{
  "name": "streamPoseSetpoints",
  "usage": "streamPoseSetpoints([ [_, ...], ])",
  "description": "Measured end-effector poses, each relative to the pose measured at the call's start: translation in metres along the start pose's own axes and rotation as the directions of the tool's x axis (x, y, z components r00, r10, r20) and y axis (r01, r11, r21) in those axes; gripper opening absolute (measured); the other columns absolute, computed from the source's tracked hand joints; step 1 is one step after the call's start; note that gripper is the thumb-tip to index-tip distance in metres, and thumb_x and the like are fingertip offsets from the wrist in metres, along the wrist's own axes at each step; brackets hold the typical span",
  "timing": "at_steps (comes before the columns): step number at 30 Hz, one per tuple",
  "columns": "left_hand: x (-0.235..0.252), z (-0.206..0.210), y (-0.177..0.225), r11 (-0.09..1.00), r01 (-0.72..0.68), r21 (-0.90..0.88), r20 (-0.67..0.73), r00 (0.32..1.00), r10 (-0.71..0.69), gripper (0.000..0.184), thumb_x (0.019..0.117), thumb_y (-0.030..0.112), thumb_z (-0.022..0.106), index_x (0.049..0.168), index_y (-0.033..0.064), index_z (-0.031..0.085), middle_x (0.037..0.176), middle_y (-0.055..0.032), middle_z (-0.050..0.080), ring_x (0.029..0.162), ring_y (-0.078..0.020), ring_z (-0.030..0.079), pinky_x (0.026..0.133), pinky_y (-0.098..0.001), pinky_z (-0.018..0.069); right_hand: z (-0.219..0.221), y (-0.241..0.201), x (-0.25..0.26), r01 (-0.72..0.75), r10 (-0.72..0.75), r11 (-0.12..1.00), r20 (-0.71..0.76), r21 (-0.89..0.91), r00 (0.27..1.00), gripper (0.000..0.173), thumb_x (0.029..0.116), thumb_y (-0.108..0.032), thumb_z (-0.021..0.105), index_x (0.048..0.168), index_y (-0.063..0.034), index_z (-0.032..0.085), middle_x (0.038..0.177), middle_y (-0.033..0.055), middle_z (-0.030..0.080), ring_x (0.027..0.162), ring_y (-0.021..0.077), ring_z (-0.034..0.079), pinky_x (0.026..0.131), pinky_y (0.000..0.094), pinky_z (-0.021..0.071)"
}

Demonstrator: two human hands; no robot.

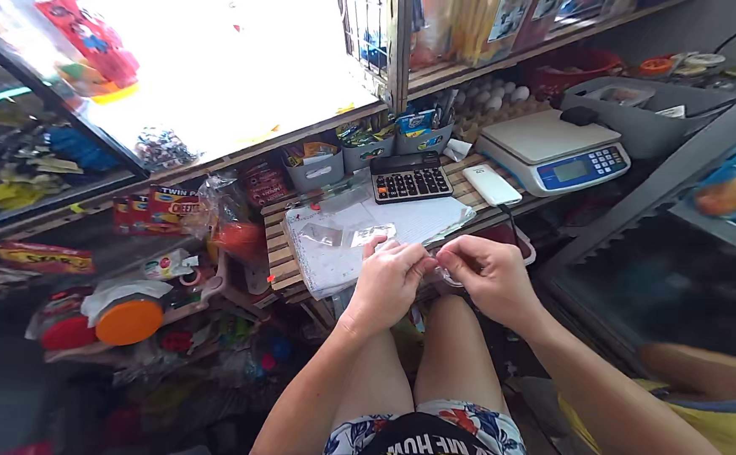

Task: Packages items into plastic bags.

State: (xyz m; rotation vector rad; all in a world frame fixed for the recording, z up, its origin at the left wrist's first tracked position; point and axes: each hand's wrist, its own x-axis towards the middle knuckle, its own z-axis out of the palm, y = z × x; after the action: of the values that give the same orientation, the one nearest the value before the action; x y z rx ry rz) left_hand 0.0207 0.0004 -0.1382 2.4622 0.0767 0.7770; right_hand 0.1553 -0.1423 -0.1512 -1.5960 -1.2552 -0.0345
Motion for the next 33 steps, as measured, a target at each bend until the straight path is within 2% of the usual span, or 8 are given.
streamPoseSetpoints([
  [3,-0.005,0.004,0.013,1.0,-0.013,-0.014,-0.023,1.0,0.012,0.031,0.1076,0.027,0.051,0.09,0.0102,0.07,0.078,0.0021,0.066,0.081,-0.008,0.064,0.11,-0.0468,0.0352,0.008,0.004,-0.006,0.082,-0.092,0.987,-0.069,-0.137,0.993,0.042,0.1075,-0.029,0.048,0.075,-0.0084,0.062,0.062,-0.003,0.051,0.057,0.0022,0.049,0.054,0.021,0.0384],
  [6,-0.01,0.005,0.021,0.999,-0.005,-0.035,-0.027,1.0,0.004,0.03,0.1075,0.026,0.051,0.09,0.0101,0.069,0.078,0.0026,0.066,0.081,-0.0071,0.064,0.109,-0.0472,0.0363,0.006,0.003,-0.01,0.063,-0.063,0.998,-0.059,0.007,0.996,0.044,0.1079,-0.029,0.049,0.07,-0.0093,0.059,0.06,-0.0067,0.048,0.056,-0.0023,0.046,0.053,0.016,0.0367],
  [10,-0.015,0.002,0.017,0.999,0.012,-0.03,-0.036,0.999,-0.013,0.028,0.1071,0.025,0.052,0.091,0.0109,0.07,0.078,0.0042,0.066,0.081,-0.005,0.064,0.108,-0.0448,0.0378,-0.012,-0.005,-0.01,-0.067,0.035,0.926,0.091,0.37,0.995,0.012,0.0976,-0.014,0.068,0.096,-0.0049,0.075,0.084,-0.0013,0.073,0.074,0.0047,0.069,0.069,0.0209,0.0604],
  [12,-0.018,0.002,0.014,1.0,0.012,-0.029,-0.037,0.999,-0.013,0.027,0.1063,0.025,0.053,0.092,0.011,0.072,0.08,0.0043,0.069,0.083,-0.0049,0.065,0.108,-0.0456,0.038,-0.018,-0.011,-0.011,-0.128,0.081,0.891,0.124,0.435,0.989,0.011,0.0917,-0.005,0.073,0.103,-0.0044,0.075,0.089,0.0013,0.076,0.076,0.0086,0.072,0.072,0.0244,0.063],
  [15,-0.023,0.006,0.016,0.999,0.012,-0.034,-0.034,0.999,-0.013,0.027,0.1063,0.025,0.053,0.093,0.0123,0.072,0.083,0.0056,0.069,0.085,-0.0044,0.065,0.107,-0.0445,0.0397,-0.012,-0.02,-0.015,-0.133,0.117,0.945,0.072,0.299,0.991,0.006,0.0954,-0.01,0.069,0.096,-0.0051,0.072,0.076,-0.0021,0.071,0.063,0.0033,0.067,0.058,0.02,0.0588],
  [21,-0.025,0.021,0.023,0.996,-0.065,-0.056,-0.062,0.996,0.061,0.032,0.1068,0.028,0.049,0.091,0.011,0.071,0.08,0.0051,0.068,0.081,-0.0042,0.063,0.104,-0.041,0.0414,-0.004,-0.011,-0.024,-0.104,0.102,0.968,0.022,0.226,0.995,0.041,0.105,-0.024,0.058,0.071,-0.0012,0.062,0.058,-0.0008,0.055,0.052,0.0018,0.051,0.051,0.0196,0.0424],
  [26,-0.029,0.022,0.01,0.997,-0.055,-0.062,-0.072,0.996,0.051,0.033,0.1059,0.032,0.051,0.089,0.0118,0.071,0.079,0.0059,0.067,0.079,-0.0016,0.062,0.101,-0.0371,0.0426,-0.028,-0.012,-0.027,-0.281,0.162,0.801,0.261,0.528,0.952,0.012,0.0965,-0.003,0.066,0.105,0.0045,0.07,0.088,0.0034,0.072,0.077,0.0043,0.068,0.073,0.0221,0.0593],
  [33,-0.028,0.039,0.013,0.976,-0.052,-0.211,-0.011,0.999,0.051,0.03,0.1055,0.029,0.052,0.091,0.0108,0.072,0.084,0.0063,0.07,0.085,-0.0017,0.065,0.105,-0.0358,0.0446,-0.015,-0.008,-0.034,-0.135,0.156,0.953,-0.055,0.271,0.986,0.04,0.1071,-0.022,0.054,0.076,0.0017,0.064,0.064,0.0001,0.059,0.056,-0.0006,0.052,0.054,0.0162,0.0426],
])
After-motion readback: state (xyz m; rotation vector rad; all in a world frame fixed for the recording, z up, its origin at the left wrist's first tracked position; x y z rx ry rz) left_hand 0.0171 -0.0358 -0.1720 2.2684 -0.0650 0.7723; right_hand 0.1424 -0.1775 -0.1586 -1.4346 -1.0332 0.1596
